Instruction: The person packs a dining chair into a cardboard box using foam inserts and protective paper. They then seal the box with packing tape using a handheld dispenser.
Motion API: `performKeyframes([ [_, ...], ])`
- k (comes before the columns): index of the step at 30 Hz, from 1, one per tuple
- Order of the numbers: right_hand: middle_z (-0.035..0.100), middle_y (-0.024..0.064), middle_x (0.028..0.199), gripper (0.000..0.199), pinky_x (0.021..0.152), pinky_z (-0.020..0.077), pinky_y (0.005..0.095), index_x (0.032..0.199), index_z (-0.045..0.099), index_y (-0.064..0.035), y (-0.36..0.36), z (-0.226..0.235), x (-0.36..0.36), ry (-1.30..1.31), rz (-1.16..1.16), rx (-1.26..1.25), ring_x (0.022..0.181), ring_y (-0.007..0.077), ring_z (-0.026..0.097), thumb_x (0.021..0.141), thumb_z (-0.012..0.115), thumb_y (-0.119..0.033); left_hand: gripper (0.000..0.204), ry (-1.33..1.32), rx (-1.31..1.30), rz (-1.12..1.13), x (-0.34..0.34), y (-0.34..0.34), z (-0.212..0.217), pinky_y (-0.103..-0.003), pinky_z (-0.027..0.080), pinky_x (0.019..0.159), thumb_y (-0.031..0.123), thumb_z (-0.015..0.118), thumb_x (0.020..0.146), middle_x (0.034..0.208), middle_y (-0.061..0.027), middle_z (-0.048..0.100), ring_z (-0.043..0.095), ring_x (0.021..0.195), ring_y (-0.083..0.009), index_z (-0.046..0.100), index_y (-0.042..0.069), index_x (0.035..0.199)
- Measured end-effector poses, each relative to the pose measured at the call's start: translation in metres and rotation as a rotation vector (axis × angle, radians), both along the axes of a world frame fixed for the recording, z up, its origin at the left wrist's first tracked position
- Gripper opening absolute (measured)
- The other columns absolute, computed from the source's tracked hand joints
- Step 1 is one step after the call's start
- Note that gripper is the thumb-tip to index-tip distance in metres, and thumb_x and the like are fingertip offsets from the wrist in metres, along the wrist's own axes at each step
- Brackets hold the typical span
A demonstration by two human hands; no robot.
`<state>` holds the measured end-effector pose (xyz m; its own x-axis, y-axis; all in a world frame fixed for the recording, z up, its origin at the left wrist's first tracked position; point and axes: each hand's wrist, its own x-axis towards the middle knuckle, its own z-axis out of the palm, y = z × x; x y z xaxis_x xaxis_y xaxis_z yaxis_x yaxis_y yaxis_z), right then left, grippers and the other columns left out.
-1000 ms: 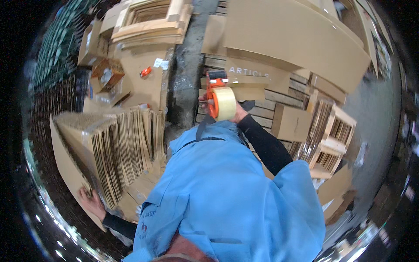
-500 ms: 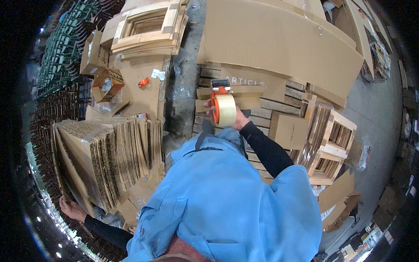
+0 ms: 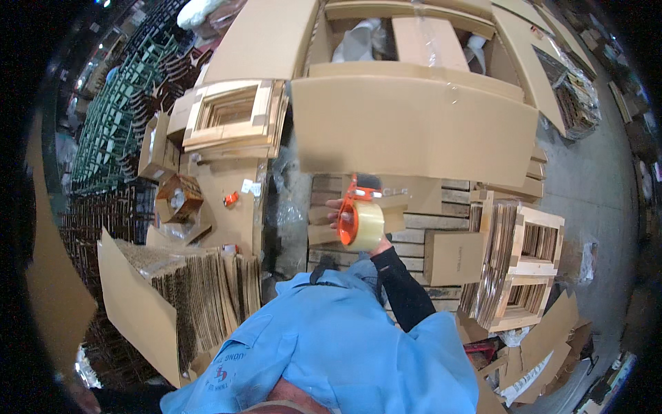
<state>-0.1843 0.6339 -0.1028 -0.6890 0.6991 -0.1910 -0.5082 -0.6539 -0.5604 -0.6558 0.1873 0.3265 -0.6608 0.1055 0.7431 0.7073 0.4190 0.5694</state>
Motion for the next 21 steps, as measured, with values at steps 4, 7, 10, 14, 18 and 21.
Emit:
performKeyframes([
  [4,0.05,0.0178,0.144,0.049,0.102,0.0503,0.0435,0.129,0.058,-0.0043,0.047,0.019,0.055,0.154,-0.194,0.239,0.125,0.0293,0.055,0.085,0.076,-0.016,0.035,-0.28,0.146,-0.399,-0.002,0.098,-0.008,-0.04,0.055,0.089,0.018,0.06,0.097,0.115,-0.0131,0.068,0.066,0.102,-0.0261,0.057,0.0,0.128],
  [7,0.046,0.02,0.146,0.045,0.106,0.0472,0.0467,0.125,0.061,-0.006,0.077,0.059,0.106,0.081,-0.395,0.295,0.132,0.0327,0.05,0.084,0.077,-0.016,0.035,-0.529,0.224,-0.67,-0.005,0.179,-0.02,-0.04,0.055,0.089,0.018,0.06,0.098,0.116,-0.0127,0.067,0.066,0.102,-0.0257,0.057,0.001,0.129],
  [10,0.036,0.022,0.154,0.069,0.113,0.039,0.0528,0.144,0.041,-0.0113,0.107,0.079,0.165,0.014,-0.646,0.489,0.14,0.0367,0.04,0.085,0.076,-0.021,0.035,-0.773,0.236,-0.938,-0.003,0.294,-0.027,-0.041,0.056,0.088,0.018,0.06,0.098,0.117,-0.0122,0.067,0.066,0.103,-0.0253,0.056,0.001,0.129],
  [14,0.031,0.0218,0.157,0.085,0.115,0.0347,0.0567,0.156,0.023,-0.0155,0.127,0.12,0.211,-0.097,-0.869,0.542,0.145,0.0404,0.03,0.087,0.071,-0.023,0.035,-1.043,0.24,-1.171,0.009,0.437,-0.061,-0.041,0.057,0.088,0.018,0.06,0.099,0.118,-0.0115,0.066,0.067,0.103,-0.0248,0.055,0.002,0.13],
  [18,0.031,0.0196,0.158,0.086,0.114,0.0353,0.0575,0.156,0.021,-0.0139,0.142,0.118,0.241,-0.216,-0.978,0.517,0.146,0.042,0.028,0.088,0.072,-0.022,0.035,-1.294,0.251,-1.306,0.024,0.6,-0.128,-0.042,0.058,0.088,0.019,0.06,0.1,0.119,-0.0108,0.066,0.067,0.103,-0.0243,0.054,0.002,0.131],
  [21,0.035,0.0166,0.156,0.079,0.113,0.04,0.0508,0.153,0.029,-0.0118,0.147,0.119,0.243,-0.303,-0.947,0.481,0.142,0.0326,0.036,0.088,0.073,-0.02,0.033,-1.245,0.226,-1.183,0.015,0.692,-0.156,-0.043,0.058,0.089,0.018,0.061,0.1,0.121,-0.0096,0.066,0.067,0.105,-0.0239,0.054,0.005,0.13],
])
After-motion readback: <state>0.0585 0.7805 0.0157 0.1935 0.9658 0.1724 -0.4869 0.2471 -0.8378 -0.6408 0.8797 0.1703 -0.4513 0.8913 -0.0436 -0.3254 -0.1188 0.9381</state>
